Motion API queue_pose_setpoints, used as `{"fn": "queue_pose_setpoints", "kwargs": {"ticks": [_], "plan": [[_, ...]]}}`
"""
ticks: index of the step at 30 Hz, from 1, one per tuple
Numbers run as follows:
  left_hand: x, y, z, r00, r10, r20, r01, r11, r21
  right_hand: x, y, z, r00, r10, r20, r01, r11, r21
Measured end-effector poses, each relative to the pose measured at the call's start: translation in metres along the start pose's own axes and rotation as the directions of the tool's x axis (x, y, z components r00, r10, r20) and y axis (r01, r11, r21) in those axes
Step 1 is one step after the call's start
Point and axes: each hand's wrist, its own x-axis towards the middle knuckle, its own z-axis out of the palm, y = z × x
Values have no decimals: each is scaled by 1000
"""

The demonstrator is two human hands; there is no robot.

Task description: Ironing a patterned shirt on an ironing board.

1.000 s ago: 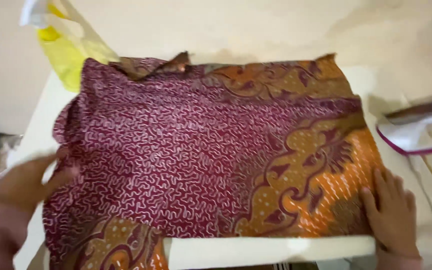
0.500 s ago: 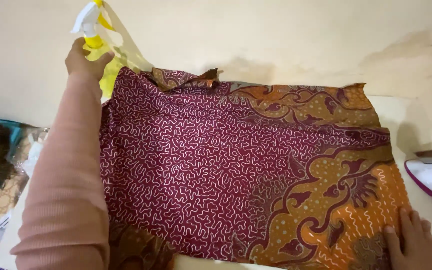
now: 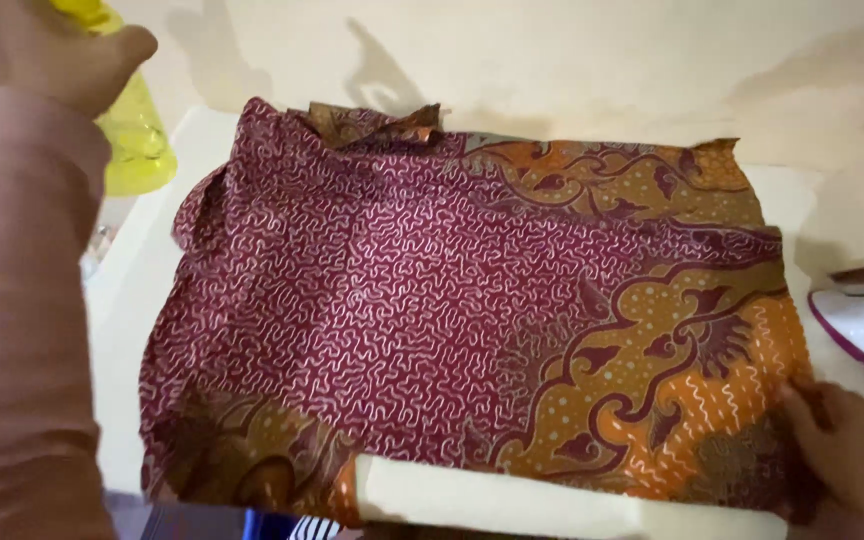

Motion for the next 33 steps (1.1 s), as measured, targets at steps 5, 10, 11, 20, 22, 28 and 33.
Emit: {"fn": "queue_pose_setpoints", "kwargs": {"ticks": [5,10,11,20,22,28,33], "plan": [[27,111,-130,530,-321,785,448,892,63,41,50,64,788,-214,-578,-26,925,-378],[19,200,-161,431,117,895,147,969,-197,49,66,67,729,-217,-649,153,976,-155],[18,232,-176,339,136,931,108,977,-182,52,71,69,754,-126,-644,206,977,50],[1,411,-210,-101,402,910,-270,869,-414,49,69,64,626,-345,-699,469,883,-15],[-1,417,-207,-103,409,907,-271,866,-421,42,60,59,621,-343,-704,486,874,3],[-7,419,-195,-100,383,918,-261,881,-395,34,48,53,670,-273,-690,479,870,121],[-4,375,-201,-64,331,941,-285,898,-336,43,62,59,692,-308,-653,442,896,46]]}}
